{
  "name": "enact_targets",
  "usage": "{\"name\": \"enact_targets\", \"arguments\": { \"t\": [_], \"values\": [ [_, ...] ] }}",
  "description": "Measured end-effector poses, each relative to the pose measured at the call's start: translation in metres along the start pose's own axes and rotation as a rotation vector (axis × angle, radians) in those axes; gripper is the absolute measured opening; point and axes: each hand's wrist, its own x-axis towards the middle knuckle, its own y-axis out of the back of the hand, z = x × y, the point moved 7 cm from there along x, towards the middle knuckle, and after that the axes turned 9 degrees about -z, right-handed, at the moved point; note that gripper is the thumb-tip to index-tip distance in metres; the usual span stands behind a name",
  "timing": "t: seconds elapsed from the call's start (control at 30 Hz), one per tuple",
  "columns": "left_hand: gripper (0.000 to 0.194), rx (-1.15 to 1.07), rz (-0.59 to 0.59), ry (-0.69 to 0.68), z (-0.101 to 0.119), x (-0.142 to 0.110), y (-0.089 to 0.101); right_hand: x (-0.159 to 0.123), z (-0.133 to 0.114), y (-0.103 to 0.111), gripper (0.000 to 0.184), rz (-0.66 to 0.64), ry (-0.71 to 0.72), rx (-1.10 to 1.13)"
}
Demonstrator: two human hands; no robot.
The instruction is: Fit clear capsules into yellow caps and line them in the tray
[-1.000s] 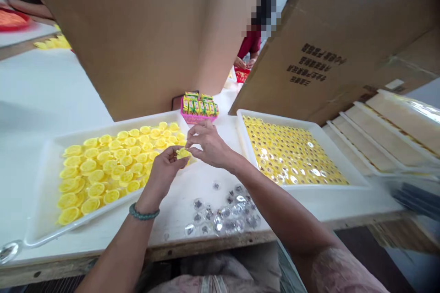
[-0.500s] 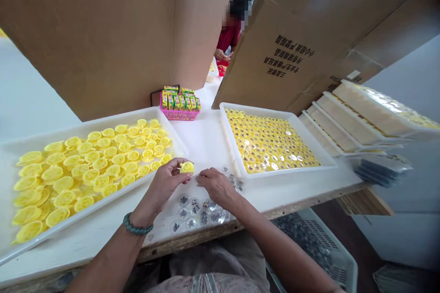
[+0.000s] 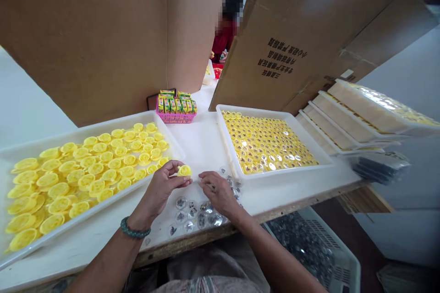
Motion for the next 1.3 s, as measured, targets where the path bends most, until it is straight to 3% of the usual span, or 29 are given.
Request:
{"name": "enact_targets", "arguments": {
  "t": [0.17, 0.27, 0.4, 0.67, 0.9, 1.03, 1.3],
  "values": [
    [0.038, -0.013, -0.011, 0.038, -0.004, 0.001, -0.003, 0.004, 0.022, 0.000, 0.020, 0.141, -0.287, 0.843],
    [0.038, 0.000, 0.002, 0.033, -0.003, 0.002, -0.002, 0.006, 0.023, -0.004, 0.025, 0.198, -0.303, 1.059],
    [0.037, 0.024, -0.011, 0.014, -0.003, 0.001, -0.002, 0.006, 0.013, -0.004, 0.042, 0.175, -0.228, 1.054],
    [0.029, 0.268, -0.097, -0.043, -0.003, 0.003, -0.007, 0.005, -0.013, 0.006, 0.019, 0.140, -0.096, 0.950],
    [0.028, 0.251, -0.129, -0.028, -0.001, 0.002, -0.010, 0.005, -0.024, 0.005, 0.023, 0.102, -0.040, 1.093],
    [0.028, 0.255, -0.130, -0.033, -0.002, 0.002, -0.010, 0.007, -0.024, 0.004, 0.038, 0.092, -0.057, 1.215],
    [0.030, 0.231, -0.113, -0.033, -0.003, 0.003, -0.008, 0.009, -0.008, -0.002, 0.026, 0.177, -0.157, 1.313]
  ]
}}
